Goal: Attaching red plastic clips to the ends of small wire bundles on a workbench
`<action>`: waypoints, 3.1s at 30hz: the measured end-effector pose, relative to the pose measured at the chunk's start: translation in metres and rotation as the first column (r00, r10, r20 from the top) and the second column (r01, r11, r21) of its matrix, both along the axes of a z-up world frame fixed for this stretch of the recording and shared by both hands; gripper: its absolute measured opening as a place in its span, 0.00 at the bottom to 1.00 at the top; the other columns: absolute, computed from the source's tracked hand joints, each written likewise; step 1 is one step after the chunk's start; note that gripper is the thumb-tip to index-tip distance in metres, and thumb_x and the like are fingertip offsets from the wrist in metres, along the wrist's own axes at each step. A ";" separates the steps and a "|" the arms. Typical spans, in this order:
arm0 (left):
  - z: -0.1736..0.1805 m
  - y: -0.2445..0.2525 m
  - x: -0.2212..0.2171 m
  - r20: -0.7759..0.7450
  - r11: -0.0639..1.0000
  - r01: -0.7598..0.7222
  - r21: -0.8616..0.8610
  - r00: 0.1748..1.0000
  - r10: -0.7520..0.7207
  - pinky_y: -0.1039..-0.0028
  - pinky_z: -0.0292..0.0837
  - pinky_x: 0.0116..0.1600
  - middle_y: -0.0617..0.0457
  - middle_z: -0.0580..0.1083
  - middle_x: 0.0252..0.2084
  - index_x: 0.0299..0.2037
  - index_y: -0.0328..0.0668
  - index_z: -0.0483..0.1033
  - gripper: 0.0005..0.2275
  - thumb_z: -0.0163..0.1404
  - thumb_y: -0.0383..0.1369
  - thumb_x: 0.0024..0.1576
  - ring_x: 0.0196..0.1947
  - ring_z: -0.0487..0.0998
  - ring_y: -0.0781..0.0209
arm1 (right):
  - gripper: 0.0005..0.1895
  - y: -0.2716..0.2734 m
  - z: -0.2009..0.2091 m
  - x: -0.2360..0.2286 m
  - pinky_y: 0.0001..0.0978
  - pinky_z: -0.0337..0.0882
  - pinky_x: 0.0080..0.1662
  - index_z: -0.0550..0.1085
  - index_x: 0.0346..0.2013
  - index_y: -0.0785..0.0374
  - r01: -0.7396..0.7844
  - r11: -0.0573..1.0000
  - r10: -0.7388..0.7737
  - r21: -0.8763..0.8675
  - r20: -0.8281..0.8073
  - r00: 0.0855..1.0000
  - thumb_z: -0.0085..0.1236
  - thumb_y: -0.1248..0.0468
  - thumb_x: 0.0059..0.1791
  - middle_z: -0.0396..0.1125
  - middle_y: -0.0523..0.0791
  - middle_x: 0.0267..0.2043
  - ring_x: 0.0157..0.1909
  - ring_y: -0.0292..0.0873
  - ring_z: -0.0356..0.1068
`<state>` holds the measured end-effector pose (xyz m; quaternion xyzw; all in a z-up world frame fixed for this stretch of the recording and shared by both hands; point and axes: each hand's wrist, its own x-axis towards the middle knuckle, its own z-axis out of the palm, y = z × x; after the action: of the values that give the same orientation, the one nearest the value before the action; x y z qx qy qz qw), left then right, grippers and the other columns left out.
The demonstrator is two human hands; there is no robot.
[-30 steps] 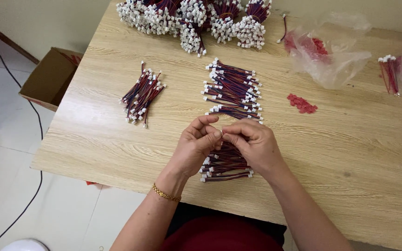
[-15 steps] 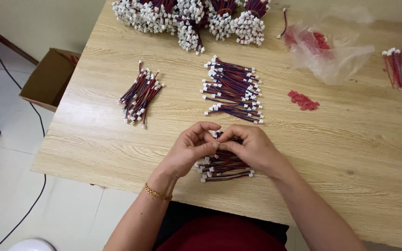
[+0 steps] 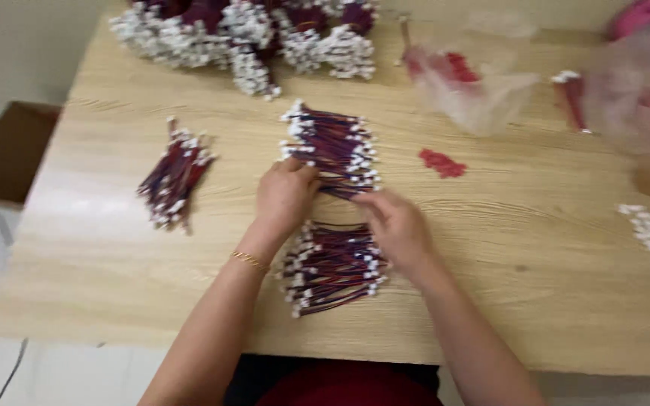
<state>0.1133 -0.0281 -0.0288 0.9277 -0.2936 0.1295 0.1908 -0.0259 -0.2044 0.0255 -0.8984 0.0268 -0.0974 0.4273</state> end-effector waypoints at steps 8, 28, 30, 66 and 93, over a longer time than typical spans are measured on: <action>0.034 0.010 -0.015 -0.203 0.959 -0.011 -0.283 0.978 -0.049 0.64 0.74 0.38 0.51 0.76 0.30 0.36 0.51 0.80 0.06 0.59 0.34 0.49 0.33 0.79 0.50 | 0.11 -0.123 -0.034 -0.004 0.43 0.70 0.47 0.77 0.41 0.50 0.304 0.869 -0.306 -0.390 0.059 0.950 0.51 0.68 0.49 0.69 0.47 0.35 0.44 0.54 0.71; 0.053 0.071 -0.096 -0.562 0.417 -0.444 -0.793 0.797 -0.221 0.76 0.73 0.44 0.51 0.76 0.33 0.41 0.35 0.78 0.06 0.56 0.25 0.55 0.33 0.74 0.68 | 0.07 -0.108 -0.020 -0.023 0.41 0.70 0.48 0.78 0.38 0.51 0.126 0.942 -0.175 -0.312 -0.135 0.975 0.60 0.62 0.45 0.70 0.47 0.37 0.46 0.52 0.72; 0.045 0.073 -0.098 -0.572 0.397 -0.455 -0.797 0.779 -0.255 0.77 0.73 0.44 0.52 0.76 0.32 0.41 0.35 0.78 0.06 0.56 0.25 0.55 0.33 0.74 0.69 | 0.08 -0.107 -0.019 -0.022 0.48 0.70 0.46 0.77 0.37 0.54 0.040 0.924 -0.098 -0.381 -0.133 0.986 0.62 0.61 0.44 0.69 0.51 0.37 0.45 0.57 0.71; 0.041 0.036 -0.113 -0.519 0.170 -0.529 -0.832 0.630 -0.578 0.83 0.74 0.37 0.50 0.77 0.33 0.52 0.37 0.71 0.14 0.54 0.24 0.55 0.32 0.78 0.68 | 0.06 0.062 0.055 -0.008 0.41 0.62 0.51 0.80 0.36 0.51 -0.149 0.986 0.165 -0.079 0.278 0.946 0.62 0.63 0.45 0.70 0.41 0.32 0.43 0.45 0.69; 0.039 0.049 -0.106 -0.487 0.300 -0.400 -0.866 0.546 -0.681 0.79 0.74 0.39 0.48 0.75 0.29 0.53 0.34 0.71 0.19 0.56 0.20 0.50 0.33 0.77 0.63 | 0.06 0.046 0.047 -0.009 0.32 0.70 0.42 0.80 0.34 0.65 -0.242 0.847 0.273 0.473 0.005 0.962 0.63 0.71 0.43 0.73 0.44 0.28 0.35 0.34 0.66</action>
<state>0.0070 0.0213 0.0099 0.5290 -0.1287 -0.1947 0.8159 -0.0344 -0.1587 0.0724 -0.7664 -0.0578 -0.0018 0.6398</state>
